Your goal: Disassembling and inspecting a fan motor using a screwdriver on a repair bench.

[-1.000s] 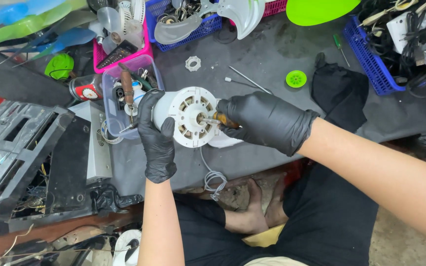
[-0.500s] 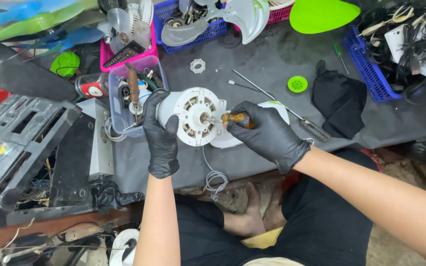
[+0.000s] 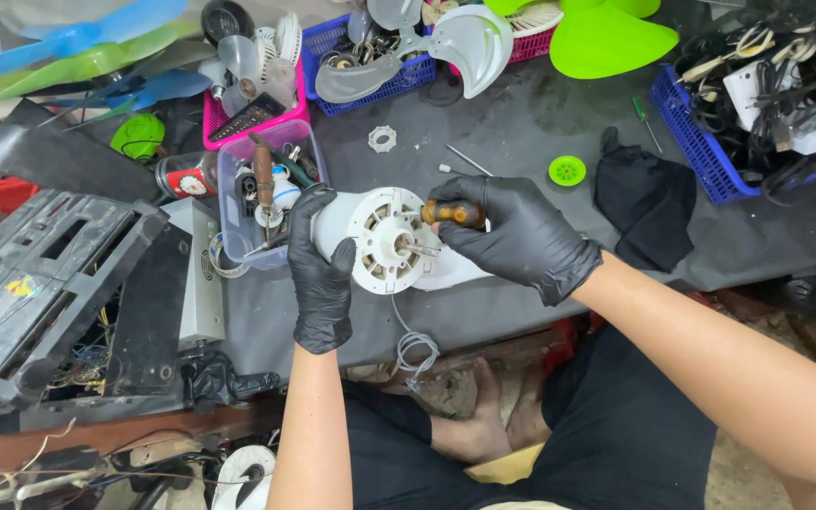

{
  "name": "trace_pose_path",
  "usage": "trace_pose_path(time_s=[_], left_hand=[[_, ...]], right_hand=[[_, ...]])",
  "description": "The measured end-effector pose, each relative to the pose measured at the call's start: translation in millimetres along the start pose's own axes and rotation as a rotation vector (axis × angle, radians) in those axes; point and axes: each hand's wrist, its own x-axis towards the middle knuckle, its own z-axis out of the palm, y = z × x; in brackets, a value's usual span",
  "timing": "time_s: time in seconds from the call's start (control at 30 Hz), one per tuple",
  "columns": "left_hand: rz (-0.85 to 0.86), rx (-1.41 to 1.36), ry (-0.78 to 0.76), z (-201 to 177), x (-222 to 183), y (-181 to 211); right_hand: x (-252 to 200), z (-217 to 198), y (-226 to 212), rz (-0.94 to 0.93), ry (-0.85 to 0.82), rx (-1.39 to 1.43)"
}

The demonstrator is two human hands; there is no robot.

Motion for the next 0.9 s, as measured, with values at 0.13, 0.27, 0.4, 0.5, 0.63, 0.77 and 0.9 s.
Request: trace_pose_path(time_s=[0.13, 0.27, 0.4, 0.5, 0.63, 0.77, 0.9], left_hand=[[0.017, 0.007, 0.0, -1.3, 1.3, -0.7], [0.001, 0.003, 0.001, -4.3, 0.3, -9.6], [0.0, -0.042, -0.008, -4.7, 2.0, -13.4], [-0.003, -0.061, 0.009, -1.5, 0.7, -7.2], [-0.002, -0.054, 0.016, 1.6, 0.1, -5.5], [0.015, -0.039, 0.017, 2.8, 0.2, -1.4], [0.019, -0.002, 0.001, 3.6, -1.5, -0.5]], right_hand=[[6.0, 0.6, -2.9, -0.017, -0.004, 0.002], [14.7, -7.8, 2.0, -0.436, -0.15, -0.66], [29.4, -20.8, -9.9, -0.892, -0.256, -1.051], [32.4, -17.1, -3.3, -0.97, -0.276, -1.133], [32.4, -8.4, 9.8, -0.721, -0.321, -1.036], [33.4, -7.0, 25.8, -0.509, -0.288, -0.943], [34.0, -11.2, 4.2, -0.829, -0.278, -1.229]])
